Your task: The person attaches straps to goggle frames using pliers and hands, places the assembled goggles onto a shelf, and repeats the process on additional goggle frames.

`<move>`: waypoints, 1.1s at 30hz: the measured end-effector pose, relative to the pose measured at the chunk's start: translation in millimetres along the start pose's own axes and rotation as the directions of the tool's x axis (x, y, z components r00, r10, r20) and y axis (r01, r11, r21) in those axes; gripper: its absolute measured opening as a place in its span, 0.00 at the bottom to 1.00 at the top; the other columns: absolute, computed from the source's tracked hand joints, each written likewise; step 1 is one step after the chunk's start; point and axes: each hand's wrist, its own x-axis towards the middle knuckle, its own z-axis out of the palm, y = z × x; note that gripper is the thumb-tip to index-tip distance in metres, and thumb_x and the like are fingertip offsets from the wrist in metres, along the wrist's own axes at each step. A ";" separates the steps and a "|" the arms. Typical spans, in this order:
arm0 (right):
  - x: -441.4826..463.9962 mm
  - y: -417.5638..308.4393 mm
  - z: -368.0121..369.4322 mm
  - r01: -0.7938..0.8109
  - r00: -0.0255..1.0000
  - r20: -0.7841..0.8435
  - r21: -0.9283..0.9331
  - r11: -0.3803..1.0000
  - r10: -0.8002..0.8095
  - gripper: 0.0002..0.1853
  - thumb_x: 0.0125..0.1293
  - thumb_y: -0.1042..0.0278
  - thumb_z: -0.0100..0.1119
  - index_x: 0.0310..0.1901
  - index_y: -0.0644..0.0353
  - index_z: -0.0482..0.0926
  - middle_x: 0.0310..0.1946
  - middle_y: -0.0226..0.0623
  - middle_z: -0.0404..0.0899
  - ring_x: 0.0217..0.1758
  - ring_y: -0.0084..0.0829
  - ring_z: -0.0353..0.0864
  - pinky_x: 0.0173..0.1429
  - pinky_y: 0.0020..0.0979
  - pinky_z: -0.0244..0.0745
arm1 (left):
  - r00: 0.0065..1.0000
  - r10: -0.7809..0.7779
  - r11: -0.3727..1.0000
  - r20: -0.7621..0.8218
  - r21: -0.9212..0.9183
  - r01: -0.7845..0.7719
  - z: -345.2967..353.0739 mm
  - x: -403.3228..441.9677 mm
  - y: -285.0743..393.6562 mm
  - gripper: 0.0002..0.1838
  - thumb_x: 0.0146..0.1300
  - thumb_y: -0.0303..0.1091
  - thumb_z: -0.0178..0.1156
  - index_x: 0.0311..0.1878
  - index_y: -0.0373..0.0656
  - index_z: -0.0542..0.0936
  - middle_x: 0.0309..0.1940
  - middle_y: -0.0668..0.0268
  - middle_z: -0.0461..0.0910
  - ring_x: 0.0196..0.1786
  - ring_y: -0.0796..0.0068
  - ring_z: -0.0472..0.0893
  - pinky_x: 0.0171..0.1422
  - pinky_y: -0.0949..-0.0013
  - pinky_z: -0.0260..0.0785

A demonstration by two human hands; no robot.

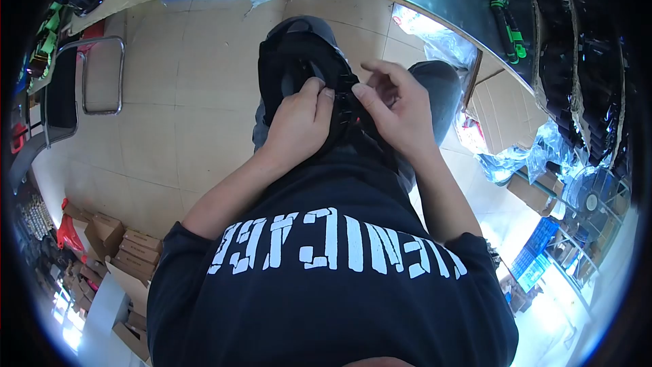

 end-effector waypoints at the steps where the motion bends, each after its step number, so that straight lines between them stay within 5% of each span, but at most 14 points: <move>1: 4.5 -7.4 0.9 0.195 0.972 -0.136 0.030 0.980 -0.189 0.16 0.67 0.62 0.73 0.49 0.63 0.86 0.34 0.41 0.85 0.32 0.33 0.86 0.37 0.34 0.78 | 0.999 -0.032 0.999 0.022 -0.015 0.032 -0.2 2.5 5.3 0.14 0.80 0.36 0.51 0.47 0.31 0.76 0.33 0.37 0.83 0.40 0.32 0.84 0.47 0.40 0.74; 7: 22.2 -20.9 -13.0 0.328 0.929 -0.120 -0.172 0.929 -0.350 0.11 0.68 0.73 0.70 0.51 0.61 0.88 0.36 0.42 0.84 0.34 0.41 0.86 0.39 0.35 0.79 | 0.991 0.132 0.991 0.031 -0.034 -0.131 -6.2 5.6 30.9 0.10 0.75 0.33 0.60 0.50 0.34 0.77 0.33 0.43 0.84 0.38 0.37 0.85 0.45 0.45 0.76; 8: 22.9 -22.6 -20.6 0.330 0.933 -0.100 -0.151 0.932 -0.347 0.10 0.68 0.73 0.69 0.50 0.61 0.88 0.36 0.42 0.84 0.34 0.41 0.86 0.39 0.35 0.79 | 0.963 0.214 0.970 -0.162 -0.082 -0.229 -8.0 -1.3 32.0 0.13 0.69 0.31 0.68 0.52 0.37 0.79 0.40 0.48 0.86 0.44 0.44 0.86 0.51 0.50 0.78; 9: 23.3 -24.0 -27.8 0.330 0.936 -0.081 -0.132 0.935 -0.341 0.10 0.68 0.73 0.69 0.50 0.61 0.88 0.35 0.43 0.84 0.34 0.41 0.86 0.39 0.35 0.79 | 0.961 0.216 0.969 -0.170 -0.079 -0.232 -18.0 1.5 33.0 0.13 0.69 0.31 0.68 0.52 0.37 0.79 0.40 0.48 0.86 0.44 0.44 0.86 0.51 0.50 0.78; 11: 20.6 -25.3 -37.4 0.311 0.946 -0.063 -0.111 0.944 -0.319 0.10 0.68 0.74 0.69 0.50 0.62 0.88 0.36 0.43 0.85 0.34 0.42 0.86 0.39 0.34 0.79 | 0.648 0.661 0.750 -0.378 0.316 -0.580 -43.5 8.2 41.1 0.19 0.64 0.33 0.74 0.55 0.39 0.81 0.52 0.52 0.85 0.58 0.49 0.84 0.63 0.54 0.76; 15: 15.2 -35.6 -38.8 0.391 0.920 0.008 -0.076 0.917 -0.392 0.10 0.67 0.75 0.69 0.49 0.62 0.88 0.37 0.42 0.86 0.36 0.42 0.87 0.41 0.34 0.80 | 0.747 0.634 0.751 -0.201 0.393 -0.531 -57.7 27.6 44.5 0.25 0.59 0.37 0.79 0.57 0.41 0.82 0.63 0.54 0.82 0.70 0.52 0.77 0.73 0.54 0.71; 17: 9.3 -39.8 -37.5 0.398 0.917 0.003 -0.067 0.915 -0.399 0.09 0.67 0.76 0.69 0.48 0.62 0.88 0.37 0.42 0.86 0.36 0.41 0.87 0.41 0.34 0.80 | 0.850 0.525 0.849 -0.039 0.098 -0.519 -51.5 27.0 30.6 0.32 0.54 0.34 0.82 0.62 0.40 0.82 0.64 0.55 0.84 0.69 0.56 0.81 0.74 0.57 0.72; 20: 2.3 -39.1 -35.7 0.383 0.917 -0.067 -0.130 0.915 -0.393 0.07 0.66 0.78 0.70 0.45 0.62 0.87 0.36 0.41 0.85 0.37 0.41 0.87 0.42 0.34 0.80 | 0.904 0.426 0.904 -0.037 -0.016 -0.426 -39.9 19.5 25.4 0.30 0.53 0.35 0.83 0.60 0.40 0.84 0.62 0.55 0.86 0.66 0.57 0.84 0.70 0.59 0.76; 33: -6.6 -37.2 -34.1 0.436 0.890 -0.100 -0.096 0.895 -0.445 0.07 0.63 0.80 0.71 0.42 0.63 0.87 0.35 0.40 0.85 0.37 0.39 0.86 0.40 0.32 0.79 | 0.859 0.503 0.861 -0.102 -0.034 -0.508 -37.7 12.6 29.4 0.25 0.55 0.41 0.82 0.54 0.39 0.86 0.52 0.57 0.88 0.59 0.57 0.87 0.64 0.61 0.79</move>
